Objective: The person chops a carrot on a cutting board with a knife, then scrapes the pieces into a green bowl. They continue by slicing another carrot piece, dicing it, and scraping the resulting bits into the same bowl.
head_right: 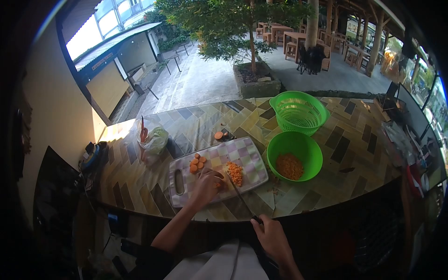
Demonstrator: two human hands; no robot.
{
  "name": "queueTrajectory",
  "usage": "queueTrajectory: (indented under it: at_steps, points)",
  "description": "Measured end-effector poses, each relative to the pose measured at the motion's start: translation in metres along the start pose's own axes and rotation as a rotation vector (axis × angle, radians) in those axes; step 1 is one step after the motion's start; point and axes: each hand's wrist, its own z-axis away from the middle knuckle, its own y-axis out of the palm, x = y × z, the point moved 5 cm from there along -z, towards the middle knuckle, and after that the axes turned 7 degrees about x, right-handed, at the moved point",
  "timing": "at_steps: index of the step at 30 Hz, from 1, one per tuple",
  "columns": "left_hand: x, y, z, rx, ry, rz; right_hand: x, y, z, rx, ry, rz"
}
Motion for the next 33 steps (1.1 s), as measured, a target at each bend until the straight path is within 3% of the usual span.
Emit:
queueTrajectory:
  at_steps: [10, 13, 16, 19, 22, 28, 33]
  points:
    - [0.003, -0.012, -0.004, -0.006, 0.045, 0.007, 0.004, -0.001, 0.001, 0.063, 0.1, -0.054]
    - [0.014, -0.016, -0.009, 0.062, -0.044, 0.229, 0.002, -0.001, 0.001, 0.057, 0.089, -0.066]
    - [0.022, -0.026, -0.015, 0.079, -0.018, 0.249, 0.001, -0.002, 0.002, 0.061, 0.104, -0.071]
    - [0.027, -0.022, -0.023, 0.298, 0.029, 0.306, 0.0, -0.002, 0.002, 0.054, 0.099, -0.066]
    - [0.031, -0.022, -0.026, 0.347, 0.019, 0.281, -0.007, -0.002, 0.003, 0.012, 0.038, -0.052]
    - [0.032, -0.023, -0.028, 0.298, 0.061, 0.271, -0.01, -0.003, 0.003, 0.004, 0.023, -0.037]
    - [0.024, -0.023, -0.026, 0.264, -0.036, 0.272, -0.008, -0.005, 0.004, -0.004, 0.016, -0.032]
